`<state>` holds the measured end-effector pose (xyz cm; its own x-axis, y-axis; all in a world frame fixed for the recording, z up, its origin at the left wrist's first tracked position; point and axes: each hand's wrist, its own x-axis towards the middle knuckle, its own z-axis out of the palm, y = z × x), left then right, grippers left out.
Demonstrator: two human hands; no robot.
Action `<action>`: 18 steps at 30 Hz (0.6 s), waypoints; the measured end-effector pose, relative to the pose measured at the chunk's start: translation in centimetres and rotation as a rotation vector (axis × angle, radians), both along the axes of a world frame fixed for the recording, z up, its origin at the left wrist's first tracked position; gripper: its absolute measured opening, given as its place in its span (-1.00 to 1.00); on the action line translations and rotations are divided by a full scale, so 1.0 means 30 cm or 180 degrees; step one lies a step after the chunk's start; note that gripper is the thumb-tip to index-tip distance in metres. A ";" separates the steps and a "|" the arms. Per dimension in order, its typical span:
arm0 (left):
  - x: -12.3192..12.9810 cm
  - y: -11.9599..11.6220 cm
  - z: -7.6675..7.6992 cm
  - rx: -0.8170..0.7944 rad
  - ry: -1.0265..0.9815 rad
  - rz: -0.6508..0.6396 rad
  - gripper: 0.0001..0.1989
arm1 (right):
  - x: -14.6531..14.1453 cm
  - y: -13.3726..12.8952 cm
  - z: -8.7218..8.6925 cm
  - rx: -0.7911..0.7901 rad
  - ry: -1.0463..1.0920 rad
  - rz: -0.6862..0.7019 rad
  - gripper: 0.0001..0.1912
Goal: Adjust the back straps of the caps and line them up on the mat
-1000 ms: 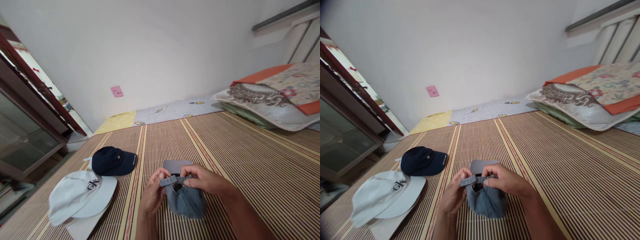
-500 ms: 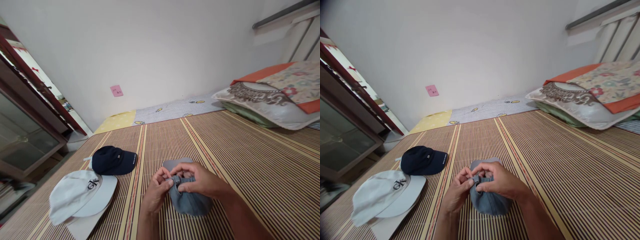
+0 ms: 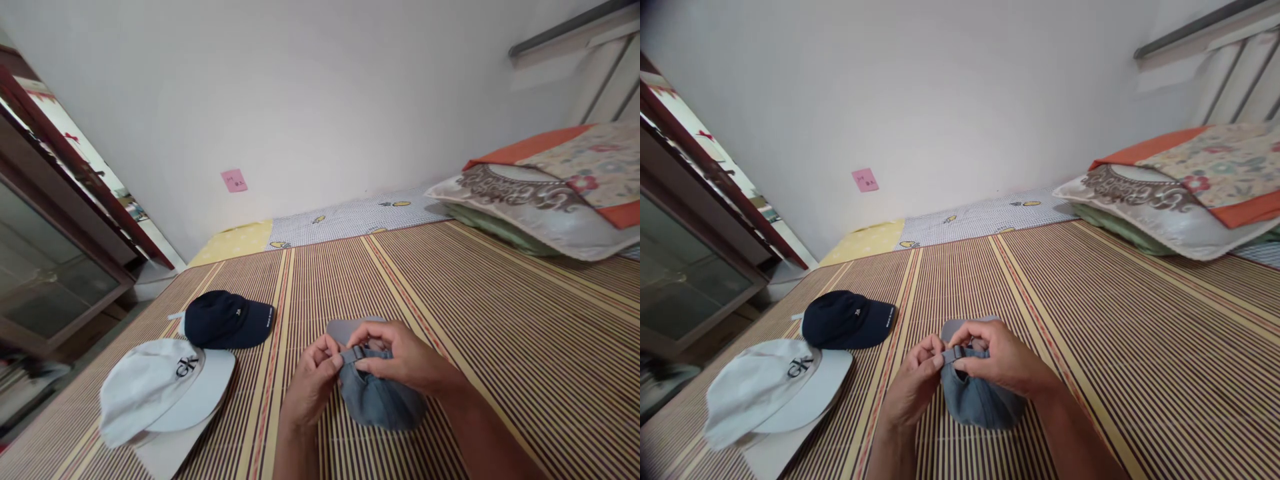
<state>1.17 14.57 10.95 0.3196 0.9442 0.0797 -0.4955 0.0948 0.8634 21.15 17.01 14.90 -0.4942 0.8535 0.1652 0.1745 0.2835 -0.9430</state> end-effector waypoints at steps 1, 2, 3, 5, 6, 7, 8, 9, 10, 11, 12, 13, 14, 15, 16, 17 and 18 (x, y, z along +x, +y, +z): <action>-0.002 0.001 -0.001 -0.0013 0.0000 0.0022 -0.65 | 0.006 0.003 -0.001 -0.0070 0.0014 0.0034 -0.78; -0.006 0.001 -0.003 -0.0025 -0.0003 0.0049 -0.66 | 0.014 0.006 -0.003 -0.0161 0.0057 0.0098 -0.75; -0.012 0.002 -0.006 -0.0027 -0.0002 0.0079 -0.67 | 0.023 0.011 -0.009 -0.0264 0.0116 0.0193 -0.71; -0.027 0.002 -0.012 -0.0005 0.0020 0.0135 -0.68 | 0.047 0.024 -0.027 -0.0468 0.0188 0.0471 -0.66; -0.037 0.003 -0.016 0.0010 0.0042 0.0163 -0.68 | 0.059 0.031 -0.038 -0.0544 0.0176 0.0609 -0.66; -0.047 0.003 -0.019 0.0015 0.0071 0.0192 -0.69 | 0.071 0.038 -0.050 -0.0590 0.0125 0.0725 -0.68; -0.058 0.004 -0.021 0.0007 0.0106 0.0221 -0.69 | 0.081 0.044 -0.060 -0.0602 0.0070 0.0792 -0.71; -0.068 0.005 -0.024 -0.0010 0.0155 0.0238 -0.69 | 0.088 0.049 -0.067 -0.0599 0.0045 0.0827 -0.73; -0.077 0.005 -0.025 -0.0026 0.0224 0.0238 -0.68 | 0.093 0.052 -0.071 -0.0592 0.0068 0.0840 -0.75; -0.086 0.006 -0.025 -0.0030 0.0322 0.0215 -0.67 | 0.096 0.053 -0.072 -0.0598 0.0126 0.0839 -0.76; -0.094 0.005 -0.023 -0.0026 0.0448 0.0166 -0.64 | 0.097 0.053 -0.070 -0.0616 0.0196 0.0854 -0.77; -0.101 0.005 -0.021 -0.0010 0.0593 0.0100 -0.61 | 0.096 0.051 -0.066 -0.0636 0.0273 0.0893 -0.77; -0.107 0.003 -0.017 0.0018 0.0746 0.0036 -0.59 | 0.095 0.049 -0.063 -0.0651 0.0345 0.0945 -0.76; -0.113 0.001 -0.012 0.0050 0.0895 -0.0006 -0.58 | 0.094 0.046 -0.060 -0.0666 0.0412 0.1007 -0.75; -0.118 -0.001 -0.007 0.0082 0.1030 -0.0025 -0.59 | 0.093 0.045 -0.060 -0.0685 0.0481 0.1069 -0.74; -0.122 -0.002 -0.002 0.0109 0.1147 -0.0036 -0.60 | 0.093 0.043 -0.061 -0.0731 0.0555 0.1125 -0.74; -0.126 -0.003 0.003 0.0133 0.1253 -0.0050 -0.61 | 0.094 0.042 -0.066 -0.0815 0.0639 0.1168 -0.73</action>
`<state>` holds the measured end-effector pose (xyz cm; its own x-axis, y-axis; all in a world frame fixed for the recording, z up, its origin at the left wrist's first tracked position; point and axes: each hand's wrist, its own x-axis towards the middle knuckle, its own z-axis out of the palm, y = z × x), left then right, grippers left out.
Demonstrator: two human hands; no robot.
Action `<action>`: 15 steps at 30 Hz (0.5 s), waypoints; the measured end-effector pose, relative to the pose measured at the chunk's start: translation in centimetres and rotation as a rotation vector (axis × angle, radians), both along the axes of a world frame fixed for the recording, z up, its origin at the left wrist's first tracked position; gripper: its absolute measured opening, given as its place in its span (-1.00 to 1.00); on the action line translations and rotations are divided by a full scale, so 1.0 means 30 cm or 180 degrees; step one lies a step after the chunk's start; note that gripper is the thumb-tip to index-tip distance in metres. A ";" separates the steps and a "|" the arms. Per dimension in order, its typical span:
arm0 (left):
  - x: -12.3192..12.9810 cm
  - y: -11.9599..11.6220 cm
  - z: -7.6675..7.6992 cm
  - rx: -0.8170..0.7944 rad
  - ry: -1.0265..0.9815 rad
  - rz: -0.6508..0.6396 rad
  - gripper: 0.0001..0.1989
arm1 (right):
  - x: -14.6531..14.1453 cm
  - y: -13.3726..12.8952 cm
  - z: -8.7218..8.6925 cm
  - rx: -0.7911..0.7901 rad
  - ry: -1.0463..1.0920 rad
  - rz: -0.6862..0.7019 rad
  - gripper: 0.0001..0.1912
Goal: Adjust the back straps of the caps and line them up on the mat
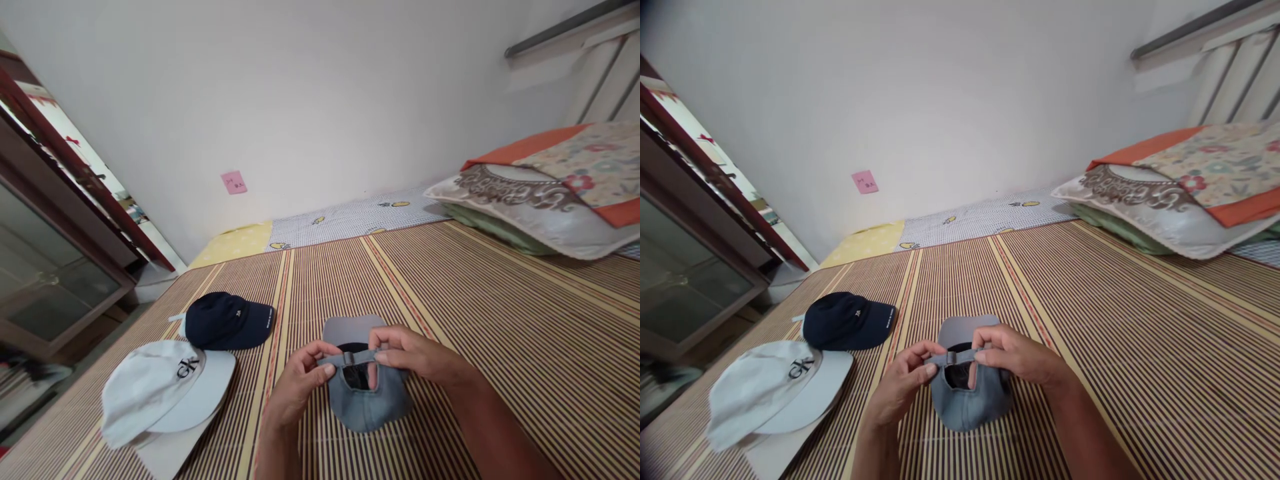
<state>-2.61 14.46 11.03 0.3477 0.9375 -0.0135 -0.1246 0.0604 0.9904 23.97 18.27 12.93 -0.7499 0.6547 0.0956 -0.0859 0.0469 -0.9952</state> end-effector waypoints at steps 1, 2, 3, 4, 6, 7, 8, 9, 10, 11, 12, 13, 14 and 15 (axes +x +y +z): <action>-0.003 -0.001 0.004 0.0020 0.0095 -0.0023 -0.61 | 0.001 0.000 -0.006 -0.0130 0.0071 0.0022 -0.72; -0.006 -0.001 0.006 0.0020 0.0174 -0.0063 -0.59 | 0.003 0.000 -0.012 -0.0265 0.0130 0.0029 -0.72; -0.008 0.000 0.008 0.0000 0.0240 -0.0121 -0.58 | 0.005 0.000 -0.017 -0.0370 0.0180 0.0033 -0.71; -0.010 0.001 0.008 -0.0041 0.0296 -0.0191 -0.57 | 0.007 0.001 -0.022 -0.0433 0.0209 0.0033 -0.70; -0.011 0.003 0.005 -0.0151 0.0357 -0.0304 -0.57 | 0.011 0.003 -0.025 -0.0448 0.0219 -0.0005 -0.69; -0.012 0.004 0.002 -0.0202 0.0350 -0.0342 -0.58 | 0.012 0.005 -0.025 -0.0412 0.0184 -0.0048 -0.69; -0.013 0.005 -0.001 -0.0231 0.0322 -0.0366 -0.59 | 0.013 0.006 -0.023 -0.0358 0.0137 -0.0109 -0.68; -0.013 0.006 -0.004 -0.0224 0.0270 -0.0365 -0.60 | 0.014 0.007 -0.021 -0.0296 0.0095 -0.0187 -0.67; -0.014 0.006 -0.007 -0.0183 0.0195 -0.0342 -0.60 | 0.014 0.009 -0.018 -0.0233 0.0059 -0.0274 -0.66; -0.014 0.006 -0.011 -0.0118 0.0112 -0.0308 -0.61 | 0.014 0.009 -0.015 -0.0172 0.0028 -0.0339 -0.65; -0.014 0.005 -0.014 -0.0052 0.0028 -0.0275 -0.62 | 0.013 0.010 -0.013 -0.0132 0.0012 -0.0378 -0.64; -0.013 0.003 -0.017 0.0004 -0.0054 -0.0246 -0.63 | 0.012 0.010 -0.012 -0.0127 0.0013 -0.0394 -0.64; -0.011 0.001 -0.020 0.0034 -0.0129 -0.0238 -0.63 | 0.010 0.010 -0.012 -0.0152 0.0021 -0.0385 -0.63; -0.008 -0.001 -0.023 0.0028 -0.0196 -0.0244 -0.63 | 0.008 0.010 -0.012 -0.0189 0.0029 -0.0341 -0.63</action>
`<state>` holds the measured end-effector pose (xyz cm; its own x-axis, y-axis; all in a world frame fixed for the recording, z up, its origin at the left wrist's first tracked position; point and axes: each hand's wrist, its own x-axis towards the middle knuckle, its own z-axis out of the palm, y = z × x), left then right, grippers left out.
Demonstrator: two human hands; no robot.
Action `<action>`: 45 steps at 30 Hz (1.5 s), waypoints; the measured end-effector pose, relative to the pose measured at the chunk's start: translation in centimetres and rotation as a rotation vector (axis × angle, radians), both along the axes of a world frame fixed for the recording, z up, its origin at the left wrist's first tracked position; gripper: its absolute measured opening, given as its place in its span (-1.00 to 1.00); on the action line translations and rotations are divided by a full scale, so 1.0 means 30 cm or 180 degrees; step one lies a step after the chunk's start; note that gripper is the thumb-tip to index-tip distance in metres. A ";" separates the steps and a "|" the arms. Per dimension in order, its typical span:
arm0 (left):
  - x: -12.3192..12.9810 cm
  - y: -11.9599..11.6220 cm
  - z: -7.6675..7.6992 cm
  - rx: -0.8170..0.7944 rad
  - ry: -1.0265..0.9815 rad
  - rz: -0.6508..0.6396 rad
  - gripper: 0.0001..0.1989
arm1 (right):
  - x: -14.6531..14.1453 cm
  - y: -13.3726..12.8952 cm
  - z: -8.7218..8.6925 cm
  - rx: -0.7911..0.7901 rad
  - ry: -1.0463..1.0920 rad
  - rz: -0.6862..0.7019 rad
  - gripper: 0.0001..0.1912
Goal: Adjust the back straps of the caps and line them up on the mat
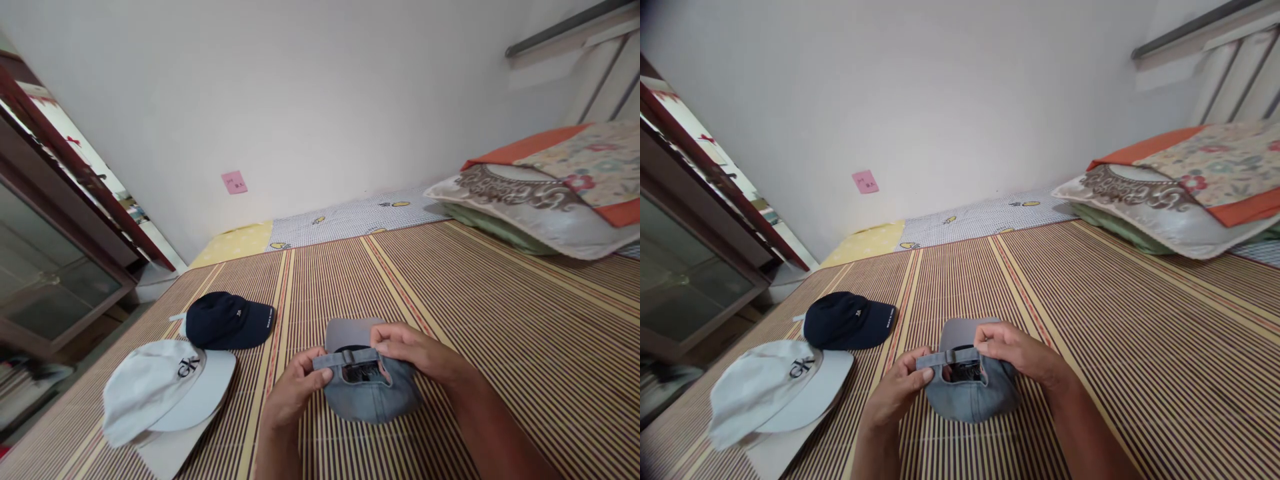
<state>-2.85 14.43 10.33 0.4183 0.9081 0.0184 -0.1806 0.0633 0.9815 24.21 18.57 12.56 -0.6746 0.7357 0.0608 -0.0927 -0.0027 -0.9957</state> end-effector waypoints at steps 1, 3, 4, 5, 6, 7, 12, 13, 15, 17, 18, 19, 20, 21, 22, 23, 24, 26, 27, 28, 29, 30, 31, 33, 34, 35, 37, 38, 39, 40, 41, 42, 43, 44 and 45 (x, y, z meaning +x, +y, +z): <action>0.003 -0.002 -0.003 -0.0037 -0.0062 -0.0016 -0.63 | -0.002 0.000 -0.002 -0.0043 0.0009 0.0076 -0.62; 0.010 -0.005 -0.007 -0.0137 -0.0170 -0.0013 -0.61 | -0.005 0.002 -0.007 -0.0152 -0.0020 0.0258 -0.61; 0.013 -0.005 -0.009 -0.0175 -0.0212 0.0012 -0.60 | -0.006 0.003 -0.010 -0.0200 -0.0061 0.0334 -0.60; 0.015 -0.005 -0.010 -0.0202 -0.0250 0.0042 -0.59 | -0.006 0.004 -0.013 -0.0239 -0.0103 0.0386 -0.59; 0.017 -0.005 -0.011 -0.0215 -0.0288 0.0070 -0.58 | -0.006 0.004 -0.015 -0.0268 -0.0140 0.0407 -0.59; 0.019 -0.004 -0.011 -0.0218 -0.0327 0.0080 -0.58 | -0.006 0.004 -0.017 -0.0280 -0.0148 0.0404 -0.60; 0.026 -0.001 -0.005 -0.0307 -0.0540 0.0016 -0.58 | 0.000 -0.001 -0.026 -0.0285 0.0443 0.0364 -0.64; 0.026 -0.002 -0.003 -0.0331 -0.0555 0.0009 -0.59 | 0.002 -0.002 -0.028 -0.0291 0.0571 0.0339 -0.64; 0.026 -0.003 0.001 -0.0348 -0.0562 0.0024 -0.61 | 0.005 -0.002 -0.029 -0.0298 0.0659 0.0269 -0.64; 0.025 -0.004 0.005 -0.0339 -0.0574 0.0059 -0.63 | 0.008 -0.002 -0.025 -0.0295 0.0582 0.0202 -0.64; 0.024 -0.004 0.006 -0.0327 -0.0585 0.0076 -0.64 | 0.008 -0.002 -0.021 -0.0286 0.0535 0.0179 -0.64; 0.023 -0.004 0.007 -0.0316 -0.0602 0.0089 -0.64 | 0.009 -0.003 -0.017 -0.0266 0.0502 0.0165 -0.64; 0.022 -0.003 0.007 -0.0312 -0.0623 0.0098 -0.65 | 0.009 -0.004 -0.013 -0.0248 0.0481 0.0156 -0.64; 0.021 -0.003 0.008 -0.0314 -0.0640 0.0103 -0.65 | 0.009 -0.005 -0.009 -0.0248 0.0474 0.0152 -0.64; 0.020 -0.002 0.008 -0.0317 -0.0650 0.0112 -0.65 | 0.009 -0.007 -0.006 -0.0262 0.0473 0.0138 -0.65; 0.020 -0.002 0.008 -0.0322 -0.0649 0.0115 -0.65 | 0.010 -0.009 -0.004 -0.0279 0.0469 0.0111 -0.67; 0.020 -0.001 0.008 -0.0328 -0.0644 0.0119 -0.65 | 0.010 -0.010 -0.003 -0.0301 0.0459 0.0066 -0.68; 0.020 -0.001 0.007 -0.0334 -0.0628 0.0124 -0.65 | 0.014 -0.012 -0.005 -0.0343 0.0450 -0.0018 -0.70; 0.020 -0.001 0.007 -0.0342 -0.0622 0.0131 -0.65 | 0.018 -0.011 -0.007 -0.0341 0.0445 -0.0056 -0.69; 0.021 0.000 0.006 -0.0352 -0.0620 0.0145 -0.65 | 0.022 -0.009 -0.010 -0.0311 0.0427 -0.0100 -0.69; 0.021 0.000 0.006 -0.0360 -0.0614 0.0164 -0.65 | 0.027 -0.006 -0.015 -0.0263 0.0402 -0.0148 -0.68; 0.021 0.000 0.006 -0.0365 -0.0600 0.0190 -0.65 | 0.033 -0.003 -0.019 -0.0210 0.0373 -0.0201 -0.67; 0.021 0.001 0.007 -0.0364 -0.0575 0.0207 -0.65 | 0.039 0.001 -0.024 -0.0163 0.0344 -0.0263 -0.67; 0.021 0.003 0.007 -0.0343 -0.0490 0.0189 -0.63 | 0.050 0.008 -0.034 -0.0125 0.0303 -0.0368 -0.67; 0.021 0.004 0.006 -0.0329 -0.0441 0.0157 -0.61 | 0.053 0.010 -0.037 -0.0140 0.0298 -0.0390 -0.68; 0.022 0.005 0.006 -0.0313 -0.0399 0.0122 -0.60 | 0.056 0.011 -0.039 -0.0157 0.0306 -0.0404 -0.68; 0.023 0.007 0.002 -0.0283 -0.0366 0.0083 -0.59 | 0.056 0.012 -0.038 -0.0162 0.0328 -0.0410 -0.68; 0.024 0.008 -0.001 -0.0272 -0.0372 0.0088 -0.59 | 0.055 0.012 -0.036 -0.0163 0.0340 -0.0405 -0.68; 0.024 0.009 -0.003 -0.0259 -0.0384 0.0105 -0.59 | 0.053 0.011 -0.034 -0.0167 0.0343 -0.0394 -0.67; 0.024 0.009 -0.005 -0.0246 -0.0389 0.0108 -0.59 | 0.052 0.010 -0.031 -0.0166 0.0334 -0.0385 -0.66; 0.023 0.009 -0.007 -0.0233 -0.0396 0.0105 -0.59 | 0.050 0.008 -0.028 -0.0155 0.0308 -0.0383 -0.66; 0.023 0.008 -0.007 -0.0218 -0.0403 0.0099 -0.59 | 0.048 0.007 -0.025 -0.0136 0.0276 -0.0386 -0.66; 0.022 0.007 -0.007 -0.0197 -0.0405 0.0098 -0.60 | 0.047 0.005 -0.022 -0.0110 0.0250 -0.0393 -0.66; 0.022 0.006 -0.005 -0.0177 -0.0398 0.0103 -0.60 | 0.046 0.004 -0.019 -0.0086 0.0231 -0.0394 -0.65; 0.021 0.006 -0.002 -0.0159 -0.0382 0.0116 -0.61 | 0.046 0.002 -0.016 -0.0069 0.0219 -0.0394 -0.65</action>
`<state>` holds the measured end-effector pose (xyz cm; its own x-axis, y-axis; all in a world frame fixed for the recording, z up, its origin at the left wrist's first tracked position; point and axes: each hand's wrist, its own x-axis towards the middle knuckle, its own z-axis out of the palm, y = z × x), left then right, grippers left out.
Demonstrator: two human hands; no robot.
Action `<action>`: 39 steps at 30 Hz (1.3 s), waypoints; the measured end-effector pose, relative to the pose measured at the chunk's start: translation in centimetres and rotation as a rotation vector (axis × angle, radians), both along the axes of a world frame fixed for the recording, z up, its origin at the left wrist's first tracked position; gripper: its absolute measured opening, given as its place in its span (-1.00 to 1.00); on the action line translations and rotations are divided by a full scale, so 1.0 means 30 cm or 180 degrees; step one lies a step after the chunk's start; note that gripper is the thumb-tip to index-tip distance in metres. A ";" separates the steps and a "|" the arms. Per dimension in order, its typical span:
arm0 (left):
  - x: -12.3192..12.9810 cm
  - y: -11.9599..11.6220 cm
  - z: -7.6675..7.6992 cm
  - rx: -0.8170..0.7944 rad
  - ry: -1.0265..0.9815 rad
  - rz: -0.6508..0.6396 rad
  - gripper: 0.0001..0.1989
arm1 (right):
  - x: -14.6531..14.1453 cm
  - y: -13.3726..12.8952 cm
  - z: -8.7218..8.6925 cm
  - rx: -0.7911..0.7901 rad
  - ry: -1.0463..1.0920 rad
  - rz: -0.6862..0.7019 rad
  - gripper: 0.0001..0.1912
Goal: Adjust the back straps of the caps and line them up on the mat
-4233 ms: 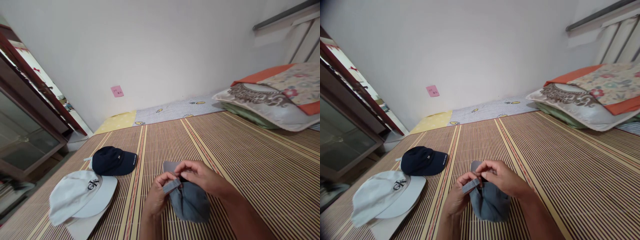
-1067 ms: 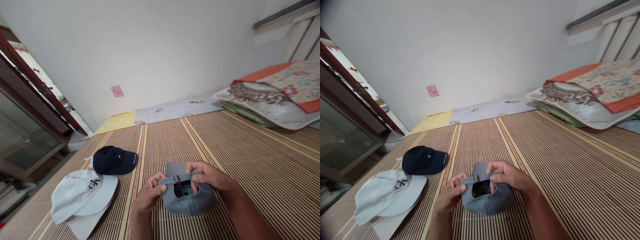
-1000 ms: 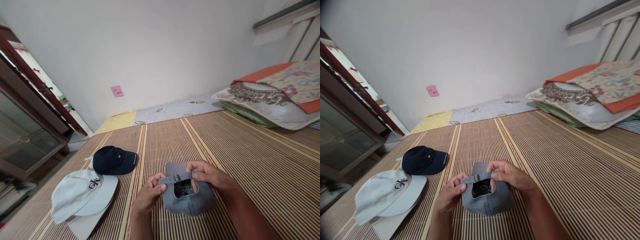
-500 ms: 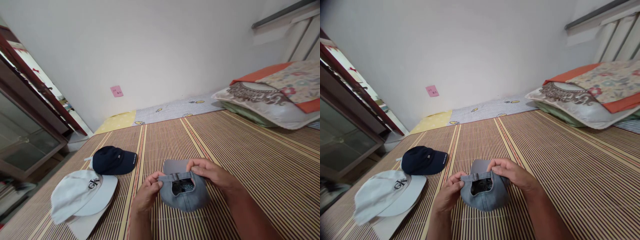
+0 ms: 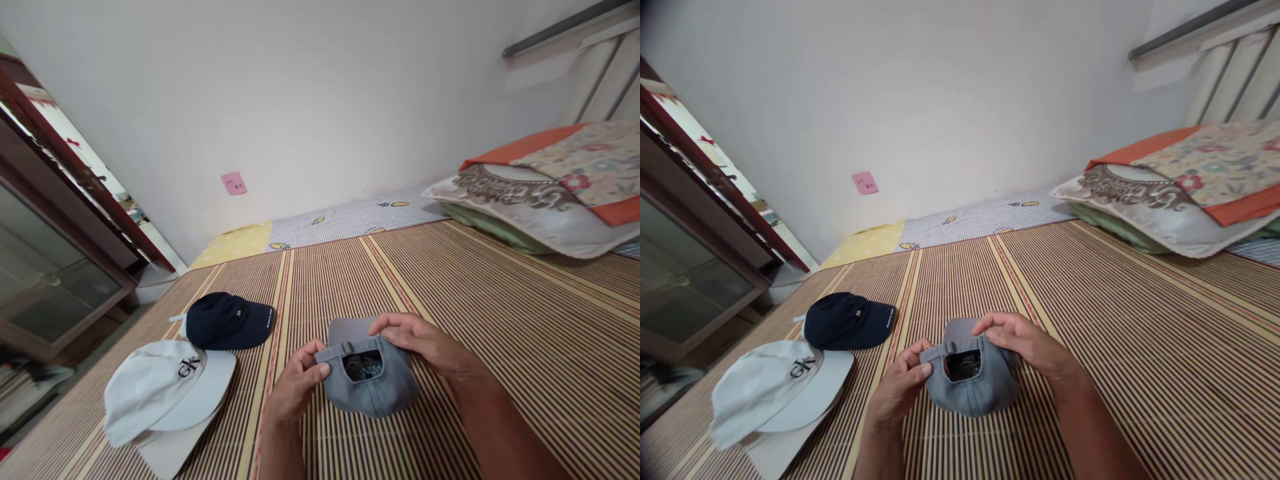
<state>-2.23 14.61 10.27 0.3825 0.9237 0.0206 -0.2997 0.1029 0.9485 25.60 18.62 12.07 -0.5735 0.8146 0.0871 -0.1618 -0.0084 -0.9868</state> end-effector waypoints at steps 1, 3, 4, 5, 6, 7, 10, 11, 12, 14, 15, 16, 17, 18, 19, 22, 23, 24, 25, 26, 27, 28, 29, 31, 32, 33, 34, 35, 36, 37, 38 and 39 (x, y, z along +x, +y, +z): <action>-0.001 0.000 0.003 0.0017 0.0036 0.0019 -0.61 | 0.000 -0.002 0.003 0.0003 -0.0009 -0.0004 -0.64; -0.005 0.000 0.010 0.0061 0.0144 0.0071 -0.61 | 0.002 -0.004 0.009 -0.0027 -0.0032 -0.0006 -0.62; -0.008 0.001 0.012 0.0084 0.0195 0.0096 -0.62 | 0.003 -0.004 0.011 -0.0041 -0.0056 -0.0009 -0.60; -0.011 0.001 0.014 0.0110 0.0238 0.0115 -0.62 | 0.003 -0.004 0.014 -0.0040 -0.0090 -0.0014 -0.59; -0.013 0.001 0.014 0.0140 0.0275 0.0129 -0.63 | 0.003 -0.003 0.017 -0.0021 -0.0136 -0.0012 -0.58; -0.016 0.001 0.014 0.0166 0.0307 0.0132 -0.64 | 0.002 -0.002 0.021 0.0015 -0.0195 0.0003 -0.57; -0.015 0.001 0.010 0.0203 0.0420 0.0097 -0.69 | -0.013 -0.003 0.033 0.0146 -0.0357 0.0050 -0.62; -0.012 0.001 0.008 0.0211 0.0448 0.0085 -0.70 | -0.022 -0.005 0.039 0.0167 -0.0386 0.0079 -0.64; -0.007 0.002 0.006 0.0223 0.0458 0.0082 -0.69 | -0.032 -0.010 0.046 0.0177 -0.0419 0.0115 -0.65; 0.003 0.005 0.002 0.0251 0.0400 0.0114 -0.65 | -0.055 -0.023 0.062 0.0226 -0.0570 0.0143 -0.64; 0.009 0.007 0.000 0.0256 0.0343 0.0152 -0.64 | -0.067 -0.032 0.071 0.0280 -0.0700 0.0135 -0.62; 0.013 0.009 -0.001 0.0249 0.0274 0.0202 -0.62 | -0.079 -0.041 0.081 0.0355 -0.0850 0.0100 -0.59; 0.017 0.010 -0.003 0.0226 0.0198 0.0258 -0.62 | -0.092 -0.050 0.091 0.0446 -0.1000 0.0033 -0.58; 0.020 0.011 -0.004 0.0193 0.0120 0.0308 -0.62 | -0.104 -0.060 0.101 0.0547 -0.1140 -0.0044 -0.58; 0.022 0.012 -0.005 0.0157 0.0044 0.0353 -0.61 | -0.115 -0.068 0.110 0.0635 -0.1264 -0.0107 -0.60; 0.026 0.011 -0.006 0.0104 -0.0143 0.0443 -0.61 | -0.144 -0.088 0.131 0.0825 -0.1562 -0.0225 -0.77; 0.028 0.010 -0.004 0.0100 -0.0183 0.0454 -0.62 | -0.151 -0.093 0.136 0.0874 -0.1624 -0.0243 -0.83; 0.029 0.009 -0.002 0.0094 -0.0214 0.0455 -0.64 | -0.156 -0.096 0.140 0.0914 -0.1655 -0.0259 -0.87; 0.031 0.007 0.001 0.0085 -0.0244 0.0444 -0.66 | -0.159 -0.098 0.143 0.0947 -0.1655 -0.0280 -0.89; 0.033 0.005 0.005 0.0079 -0.0273 0.0420 -0.68 | -0.161 -0.100 0.146 0.0971 -0.1632 -0.0296 -0.90; 0.034 0.003 0.010 0.0093 -0.0295 0.0391 -0.68 | -0.161 -0.100 0.148 0.0973 -0.1600 -0.0302 -0.91; 0.035 0.001 0.015 0.0133 -0.0300 0.0358 -0.66 | -0.161 -0.100 0.150 0.0963 -0.1565 -0.0302 -0.91; 0.036 -0.001 0.021 0.0203 -0.0269 0.0318 -0.62 | -0.160 -0.100 0.151 0.0952 -0.1537 -0.0298 -0.91; 0.037 -0.003 0.031 0.0386 -0.0071 0.0245 -0.59 | -0.158 -0.099 0.152 0.0947 -0.1510 -0.0299 -0.91; 0.037 -0.004 0.036 0.0457 0.0078 0.0219 -0.60 | -0.158 -0.099 0.152 0.0963 -0.1504 -0.0302 -0.91; 0.037 -0.003 0.039 0.0503 0.0217 0.0204 -0.64 | -0.158 -0.099 0.152 0.0983 -0.1500 -0.0302 -0.92; 0.037 -0.002 0.041 0.0523 0.0322 0.0199 -0.67 | -0.159 -0.099 0.151 0.1008 -0.1500 -0.0300 -0.92; 0.037 -0.001 0.042 0.0530 0.0389 0.0203 -0.70 | -0.159 -0.100 0.151 0.1027 -0.1501 -0.0304 -0.91; 0.038 0.000 0.043 0.0527 0.0419 0.0207 -0.71 | -0.160 -0.101 0.151 0.1048 -0.1503 -0.0308 -0.91; 0.038 0.000 0.042 0.0527 0.0429 0.0200 -0.72 | -0.161 -0.102 0.151 0.1064 -0.1502 -0.0308 -0.90; 0.038 0.001 0.042 0.0530 0.0431 0.0185 -0.73 | -0.161 -0.104 0.152 0.1073 -0.1497 -0.0306 -0.90; 0.038 0.000 0.041 0.0532 0.0437 0.0166 -0.73 | -0.161 -0.106 0.154 0.1080 -0.1493 -0.0307 -0.90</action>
